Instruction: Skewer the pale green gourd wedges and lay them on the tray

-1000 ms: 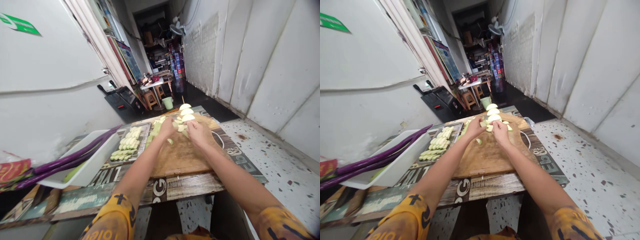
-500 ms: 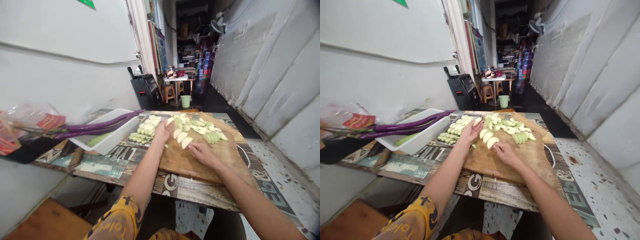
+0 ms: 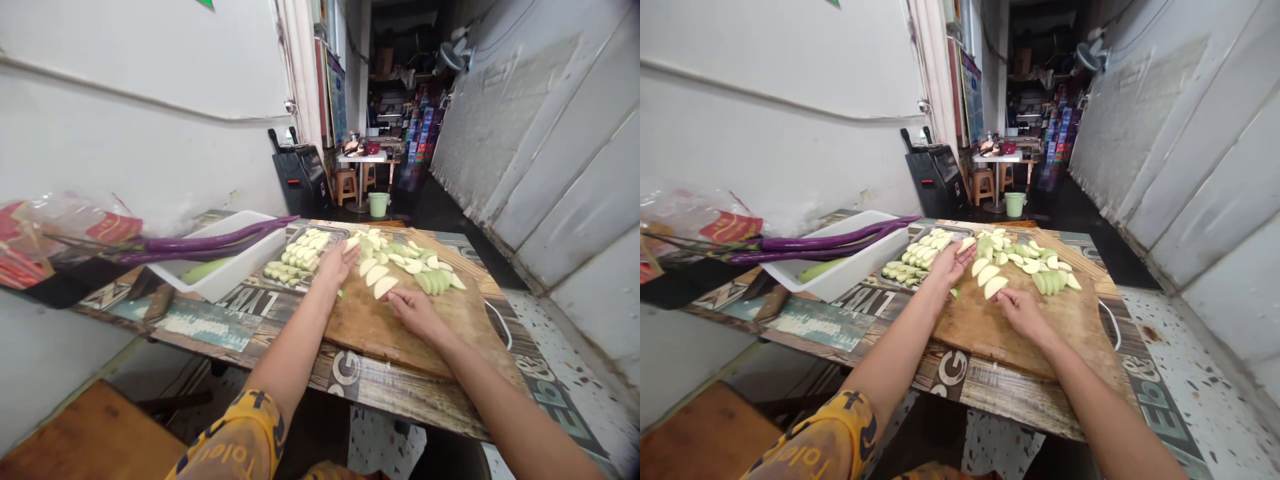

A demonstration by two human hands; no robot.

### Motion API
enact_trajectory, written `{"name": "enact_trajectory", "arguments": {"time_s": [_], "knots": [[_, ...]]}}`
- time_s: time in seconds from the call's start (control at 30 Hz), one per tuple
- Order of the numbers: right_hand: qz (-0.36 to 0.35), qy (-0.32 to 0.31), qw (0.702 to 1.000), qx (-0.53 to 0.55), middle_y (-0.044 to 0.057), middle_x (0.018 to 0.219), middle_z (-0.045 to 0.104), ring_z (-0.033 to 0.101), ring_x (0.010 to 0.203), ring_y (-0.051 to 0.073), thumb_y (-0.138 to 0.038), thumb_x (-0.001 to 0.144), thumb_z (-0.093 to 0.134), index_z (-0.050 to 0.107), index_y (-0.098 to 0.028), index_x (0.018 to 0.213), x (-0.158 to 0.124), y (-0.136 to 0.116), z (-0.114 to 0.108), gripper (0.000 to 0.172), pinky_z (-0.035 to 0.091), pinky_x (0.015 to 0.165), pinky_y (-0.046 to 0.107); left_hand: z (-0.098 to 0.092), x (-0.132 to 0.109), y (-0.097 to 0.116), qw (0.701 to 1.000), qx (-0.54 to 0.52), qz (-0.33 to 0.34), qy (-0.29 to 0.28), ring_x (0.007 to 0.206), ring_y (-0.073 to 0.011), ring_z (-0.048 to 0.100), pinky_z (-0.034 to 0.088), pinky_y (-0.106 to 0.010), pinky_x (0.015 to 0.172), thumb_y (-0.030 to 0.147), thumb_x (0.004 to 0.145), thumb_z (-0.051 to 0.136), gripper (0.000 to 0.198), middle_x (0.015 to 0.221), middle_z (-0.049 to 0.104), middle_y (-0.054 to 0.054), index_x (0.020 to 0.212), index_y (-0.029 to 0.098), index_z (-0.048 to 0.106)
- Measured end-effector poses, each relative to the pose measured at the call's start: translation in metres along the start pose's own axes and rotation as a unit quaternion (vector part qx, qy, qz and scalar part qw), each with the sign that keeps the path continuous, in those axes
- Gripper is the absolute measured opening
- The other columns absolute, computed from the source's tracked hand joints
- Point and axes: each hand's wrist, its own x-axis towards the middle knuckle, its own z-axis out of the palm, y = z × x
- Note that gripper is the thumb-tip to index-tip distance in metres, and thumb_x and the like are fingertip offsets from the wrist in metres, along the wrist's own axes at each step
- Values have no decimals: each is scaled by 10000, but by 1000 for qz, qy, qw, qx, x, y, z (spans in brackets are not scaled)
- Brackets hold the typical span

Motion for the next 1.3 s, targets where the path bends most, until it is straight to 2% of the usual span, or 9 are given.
{"name": "enact_trajectory", "arguments": {"time_s": [0.23,0.67,0.83,1.07,1.3], "knots": [[11,9,1000,14,-78,426,318,264,370,65,-435,774,426,613,-119,841,-2,-1,1,373,200,391,204,1,-2,0,1000,0,20,-5,829,-213,653,502,-341,779,114,776,521,129,933,651,-149,904,99,537],[27,-7,999,35,-89,406,308,241,333,48,-407,775,445,609,-125,838,0,5,1,332,169,365,194,5,-7,0,998,36,55,-16,775,-197,659,498,-342,775,128,779,529,94,852,658,-119,871,114,515],[53,-7,996,66,-98,376,299,222,308,43,-414,764,450,590,-131,809,-1,2,2,319,165,339,187,5,-7,-1,996,57,73,-19,736,-188,662,498,-339,765,132,770,547,99,788,658,-103,862,117,512],[110,-22,985,130,-114,377,298,197,266,32,-413,765,464,550,-144,841,-4,-5,0,292,148,271,166,6,-9,-3,995,67,63,-30,777,-201,660,488,-363,804,116,765,554,88,780,655,-110,846,101,525],[114,-14,982,149,-118,373,287,178,265,24,-424,767,479,542,-148,829,-4,-5,1,290,144,255,152,7,-10,-10,998,44,38,-28,760,-218,663,502,-369,784,89,744,568,73,804,652,-126,804,87,528]]}}
